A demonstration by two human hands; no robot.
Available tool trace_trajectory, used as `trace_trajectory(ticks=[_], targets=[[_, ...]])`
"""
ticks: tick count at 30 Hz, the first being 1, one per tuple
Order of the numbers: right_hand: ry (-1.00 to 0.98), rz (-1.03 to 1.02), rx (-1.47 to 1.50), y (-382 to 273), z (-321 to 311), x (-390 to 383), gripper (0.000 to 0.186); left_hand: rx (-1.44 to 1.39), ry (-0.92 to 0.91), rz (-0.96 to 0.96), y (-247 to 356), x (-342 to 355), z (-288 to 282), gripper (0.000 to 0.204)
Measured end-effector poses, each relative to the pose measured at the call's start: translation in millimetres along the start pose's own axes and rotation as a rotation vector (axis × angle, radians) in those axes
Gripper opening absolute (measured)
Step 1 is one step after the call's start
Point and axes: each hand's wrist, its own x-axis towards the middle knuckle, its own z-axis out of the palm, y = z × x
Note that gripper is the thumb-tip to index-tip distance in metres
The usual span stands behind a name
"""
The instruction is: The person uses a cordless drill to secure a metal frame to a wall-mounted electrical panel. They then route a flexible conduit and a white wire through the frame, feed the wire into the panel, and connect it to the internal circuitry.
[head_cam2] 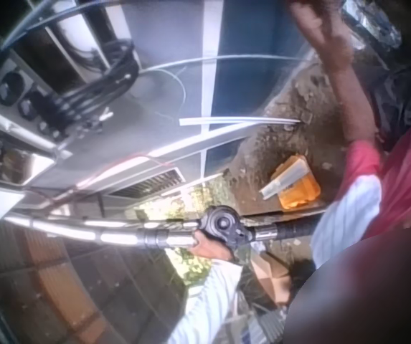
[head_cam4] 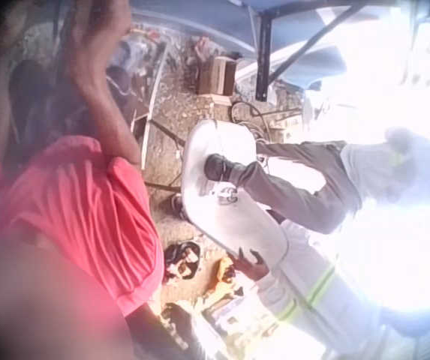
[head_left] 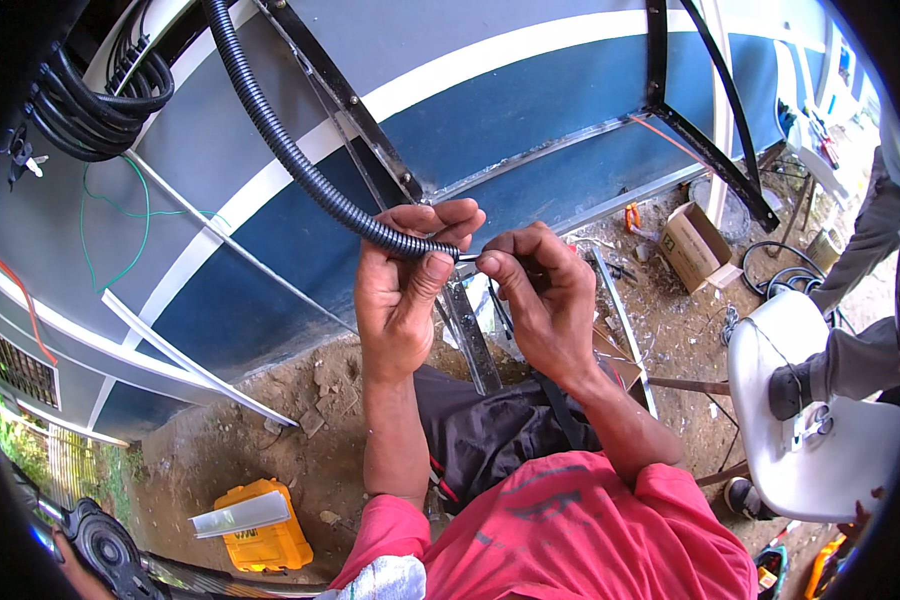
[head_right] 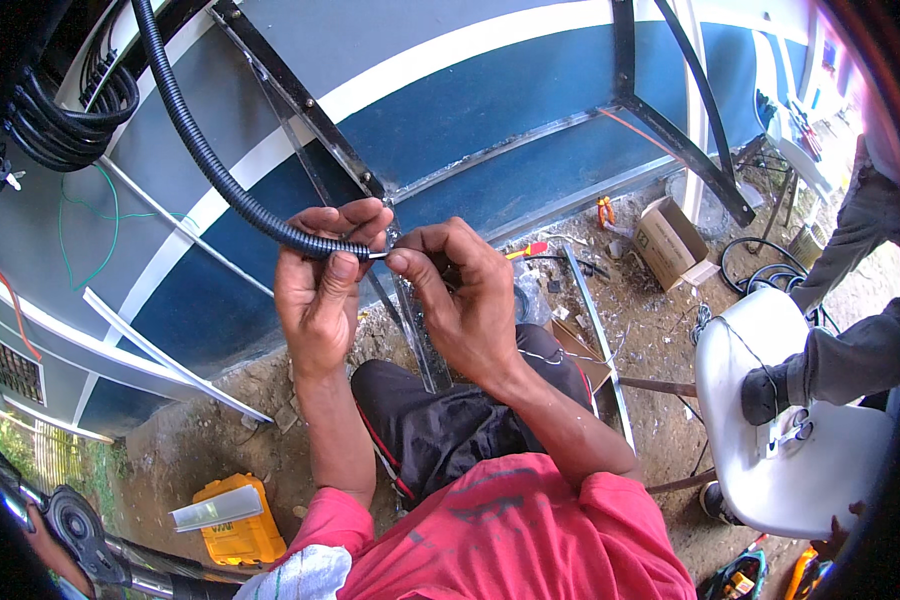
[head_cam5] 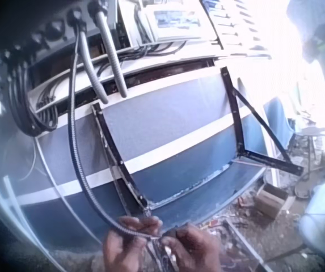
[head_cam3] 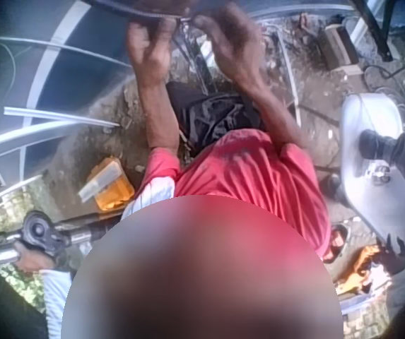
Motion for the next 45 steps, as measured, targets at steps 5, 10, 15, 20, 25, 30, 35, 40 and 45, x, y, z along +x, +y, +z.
trace_trajectory(ticks=[5, 10, 15, 20, 25, 30, 35, 40, 45], targets=[[0.055, 0.054, 0.142, -3, 8, -6, 0.009, -0.011, -0.013, 0.001, 1, 0, 1, 0.035], [0.079, 0.084, 0.166, -6, 16, -8, 0.011, -0.061, -0.026, 0.02, 0, 0, 4, 0.035], [-0.011, 0.049, 0.199, -7, 15, -8, 0.013, -0.021, -0.032, 0.017, 13, 4, -6, 0.036], [-0.008, 0.118, 0.292, -4, 14, -12, 0.013, -0.071, 0.031, -0.016, 10, -1, -7, 0.035], [0.006, 0.115, 0.192, 8, 12, -18, 0.012, -0.028, 0.067, -0.053, 4, -3, -7, 0.033], [-0.017, 0.083, 0.038, 19, 13, -23, 0.011, 0.006, 0.215, -0.156, -1, -8, 2, 0.033], [-0.025, -0.093, -0.185, 19, 6, -24, 0.012, 0.047, 0.224, -0.179, -2, -10, 3, 0.032], [0.024, -0.092, -0.091, 19, 7, -23, 0.012, 0.029, 0.217, -0.134, -5, -10, 5, 0.032], [0.003, -0.134, -0.06, 23, 14, -18, 0.011, 0.021, 0.209, -0.108, -5, -9, 9, 0.03]])
